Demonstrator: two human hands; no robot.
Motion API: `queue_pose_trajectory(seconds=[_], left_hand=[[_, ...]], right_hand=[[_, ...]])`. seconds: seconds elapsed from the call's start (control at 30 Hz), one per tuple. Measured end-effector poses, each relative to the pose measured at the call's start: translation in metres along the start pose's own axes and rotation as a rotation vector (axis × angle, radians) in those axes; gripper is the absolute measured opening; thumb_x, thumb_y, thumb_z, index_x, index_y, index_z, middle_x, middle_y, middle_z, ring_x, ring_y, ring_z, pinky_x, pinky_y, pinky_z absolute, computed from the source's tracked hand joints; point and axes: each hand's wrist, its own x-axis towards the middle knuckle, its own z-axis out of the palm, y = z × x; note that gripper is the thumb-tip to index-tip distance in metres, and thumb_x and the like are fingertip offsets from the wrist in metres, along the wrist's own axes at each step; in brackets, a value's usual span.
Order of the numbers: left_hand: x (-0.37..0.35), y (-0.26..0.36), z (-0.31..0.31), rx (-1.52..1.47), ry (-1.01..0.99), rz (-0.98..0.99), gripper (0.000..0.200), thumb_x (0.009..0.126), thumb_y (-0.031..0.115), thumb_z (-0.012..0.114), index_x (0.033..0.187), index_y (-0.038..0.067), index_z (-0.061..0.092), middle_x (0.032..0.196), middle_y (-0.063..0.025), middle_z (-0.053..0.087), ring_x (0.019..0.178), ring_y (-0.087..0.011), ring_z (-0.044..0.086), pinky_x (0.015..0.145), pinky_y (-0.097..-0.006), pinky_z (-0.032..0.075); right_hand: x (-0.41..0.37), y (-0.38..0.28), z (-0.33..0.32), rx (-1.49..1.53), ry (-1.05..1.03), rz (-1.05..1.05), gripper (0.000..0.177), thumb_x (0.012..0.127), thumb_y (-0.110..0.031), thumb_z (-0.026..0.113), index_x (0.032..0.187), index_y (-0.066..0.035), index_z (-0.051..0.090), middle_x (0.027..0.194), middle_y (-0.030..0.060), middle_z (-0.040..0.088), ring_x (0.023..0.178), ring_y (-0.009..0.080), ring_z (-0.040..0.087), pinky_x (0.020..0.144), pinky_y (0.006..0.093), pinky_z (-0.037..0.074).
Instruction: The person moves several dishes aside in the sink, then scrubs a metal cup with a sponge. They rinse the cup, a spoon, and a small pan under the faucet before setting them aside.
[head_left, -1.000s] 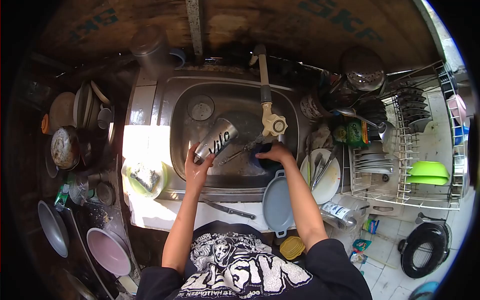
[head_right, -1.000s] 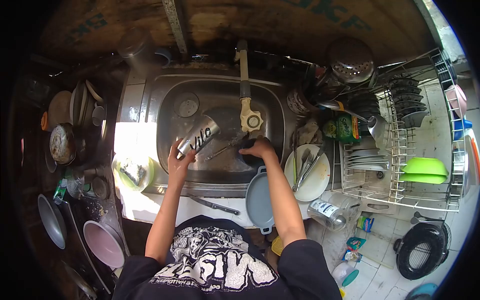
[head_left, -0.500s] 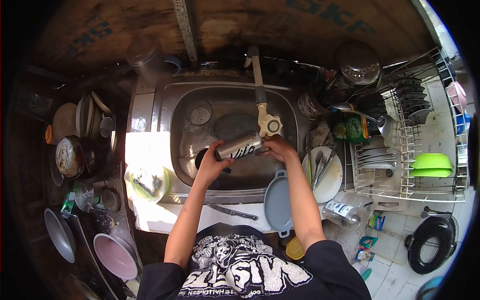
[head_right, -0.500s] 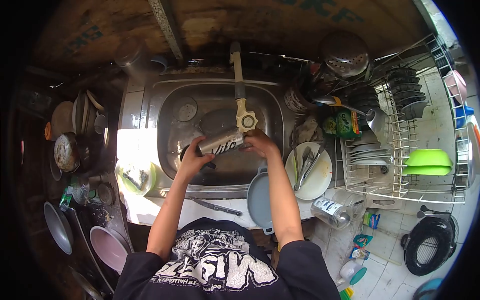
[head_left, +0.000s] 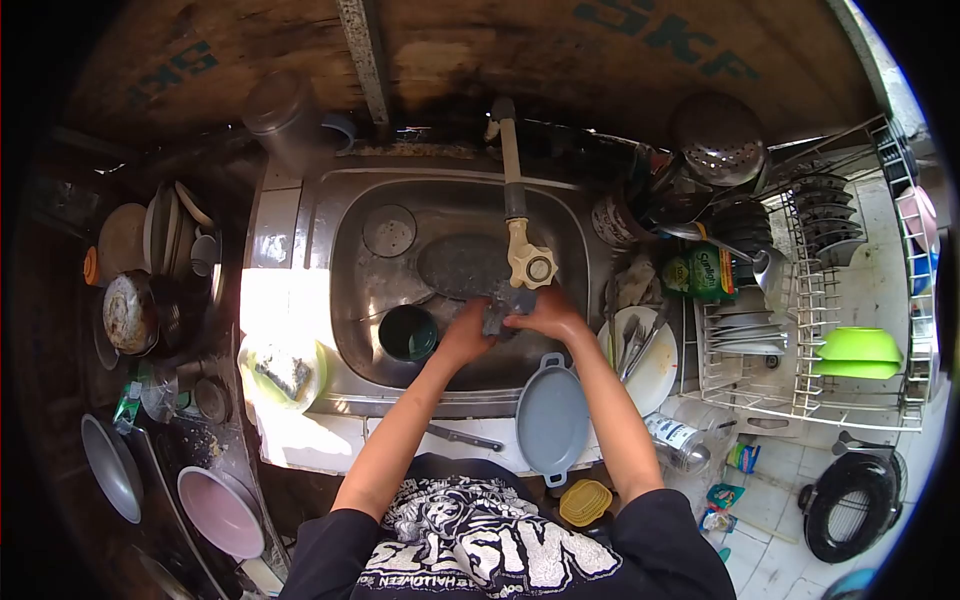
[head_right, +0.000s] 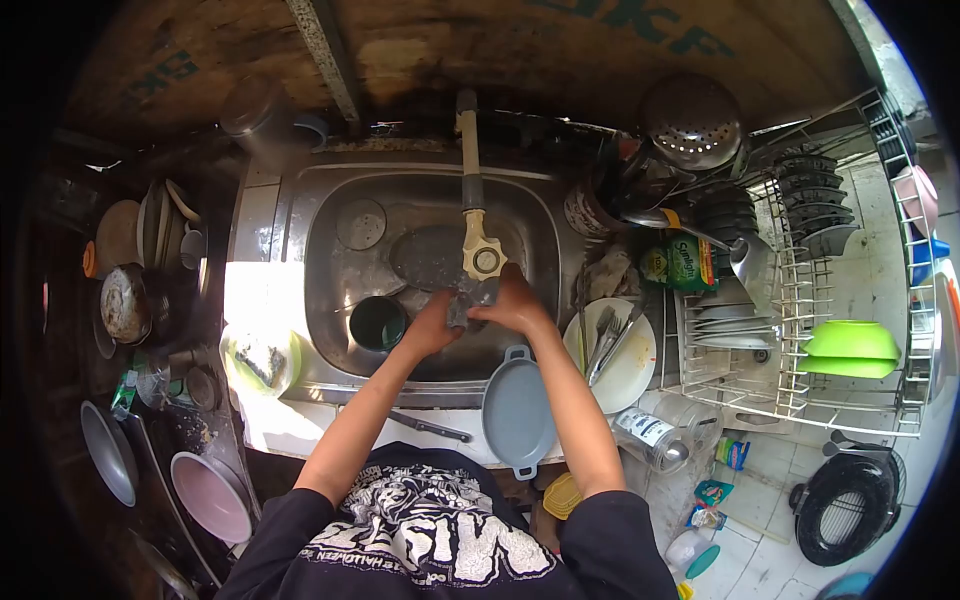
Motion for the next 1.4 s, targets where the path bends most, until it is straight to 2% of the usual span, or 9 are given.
queue_pose_trajectory(seconds=[0.23, 0.33, 0.4, 0.63, 0.73, 0.97, 1.17, 1.27, 1.4], left_hand=[[-0.007, -0.005, -0.003, -0.025, -0.003, -0.167, 0.074, 0.068, 0.015, 0.075, 0.131, 0.0, 0.041, 0.124, -0.0235, 0.052, 0.113, -0.0378, 0.054, 0.095, -0.0413, 0.044], [-0.021, -0.003, -0.004, -0.061, 0.034, -0.186, 0.078, 0.068, 0.014, 0.074, 0.135, 0.001, 0.037, 0.126, -0.0246, 0.051, 0.115, -0.038, 0.052, 0.096, -0.0415, 0.043], [-0.026, 0.016, -0.016, -0.158, -0.033, -0.276, 0.079, 0.069, 0.012, 0.072, 0.137, 0.0, 0.035, 0.129, -0.0276, 0.048, 0.121, -0.0402, 0.047, 0.101, -0.0422, 0.04], [-0.037, 0.014, 0.002, -0.094, 0.02, -0.175, 0.081, 0.071, 0.014, 0.073, 0.14, 0.004, 0.033, 0.127, -0.025, 0.051, 0.11, -0.0364, 0.057, 0.093, -0.0418, 0.047], [-0.035, 0.018, 0.003, -0.128, 0.03, -0.184, 0.08, 0.07, 0.013, 0.073, 0.139, 0.002, 0.033, 0.127, -0.0261, 0.05, 0.113, -0.0381, 0.054, 0.096, -0.0419, 0.045], [-0.034, 0.017, -0.003, -0.197, 0.059, -0.177, 0.079, 0.069, 0.013, 0.073, 0.138, 0.0, 0.035, 0.127, -0.0266, 0.05, 0.115, -0.0383, 0.052, 0.096, -0.0406, 0.045], [-0.032, 0.014, -0.007, -0.187, 0.061, -0.097, 0.082, 0.067, 0.019, 0.075, 0.137, -0.002, 0.036, 0.126, -0.0265, 0.05, 0.115, -0.0368, 0.053, 0.097, -0.0383, 0.044], [-0.03, 0.022, -0.011, -0.269, 0.084, -0.134, 0.078, 0.068, 0.022, 0.075, 0.135, -0.002, 0.04, 0.123, -0.0259, 0.054, 0.112, -0.0354, 0.056, 0.094, -0.0362, 0.045], [-0.023, 0.03, -0.019, -0.338, 0.179, -0.209, 0.07, 0.068, 0.022, 0.074, 0.127, -0.005, 0.048, 0.118, -0.0261, 0.056, 0.109, -0.0345, 0.057, 0.094, -0.0354, 0.044]], right_hand=[[0.004, -0.039, -0.009, -0.104, 0.098, -0.181, 0.078, 0.062, -0.038, 0.081, 0.126, -0.005, 0.051, 0.126, 0.0175, 0.049, 0.116, 0.0319, 0.051, 0.092, 0.0378, 0.048], [0.005, -0.041, -0.012, -0.176, -0.003, 0.104, 0.083, 0.06, -0.037, 0.083, 0.128, -0.003, 0.048, 0.128, 0.0203, 0.049, 0.118, 0.0346, 0.05, 0.097, 0.0383, 0.045], [0.0, -0.045, -0.01, -0.053, 0.037, -0.033, 0.084, 0.059, -0.036, 0.083, 0.127, -0.001, 0.048, 0.128, 0.0215, 0.049, 0.118, 0.0356, 0.049, 0.098, 0.0384, 0.044], [-0.006, -0.05, -0.014, -0.002, 0.12, -0.049, 0.077, 0.059, -0.034, 0.082, 0.121, -0.001, 0.052, 0.124, 0.0214, 0.052, 0.115, 0.0352, 0.052, 0.095, 0.0388, 0.044], [-0.004, -0.06, -0.023, -0.173, 0.004, 0.159, 0.078, 0.059, -0.035, 0.082, 0.121, 0.0, 0.051, 0.123, 0.0215, 0.053, 0.115, 0.0352, 0.052, 0.096, 0.0384, 0.043], [0.003, -0.043, -0.006, -0.051, 0.131, 0.022, 0.071, 0.059, -0.038, 0.083, 0.113, -0.001, 0.057, 0.116, 0.0191, 0.058, 0.109, 0.0327, 0.057, 0.091, 0.0373, 0.045], [0.009, -0.029, -0.011, 0.231, -0.098, 0.11, 0.059, 0.063, -0.035, 0.082, 0.107, -0.003, 0.061, 0.096, 0.0104, 0.066, 0.088, 0.0259, 0.064, 0.076, 0.0336, 0.051], [0.009, -0.03, -0.024, 0.53, -0.24, 0.429, 0.055, 0.069, -0.026, 0.08, 0.114, -0.005, 0.056, 0.101, 0.0052, 0.063, 0.085, 0.0175, 0.063, 0.069, 0.0306, 0.05], [0.015, 0.001, 0.006, 1.047, -0.149, 0.537, 0.038, 0.081, -0.026, 0.073, 0.11, -0.013, 0.054, 0.094, 0.0009, 0.059, 0.078, 0.0148, 0.061, 0.058, 0.0331, 0.05]])
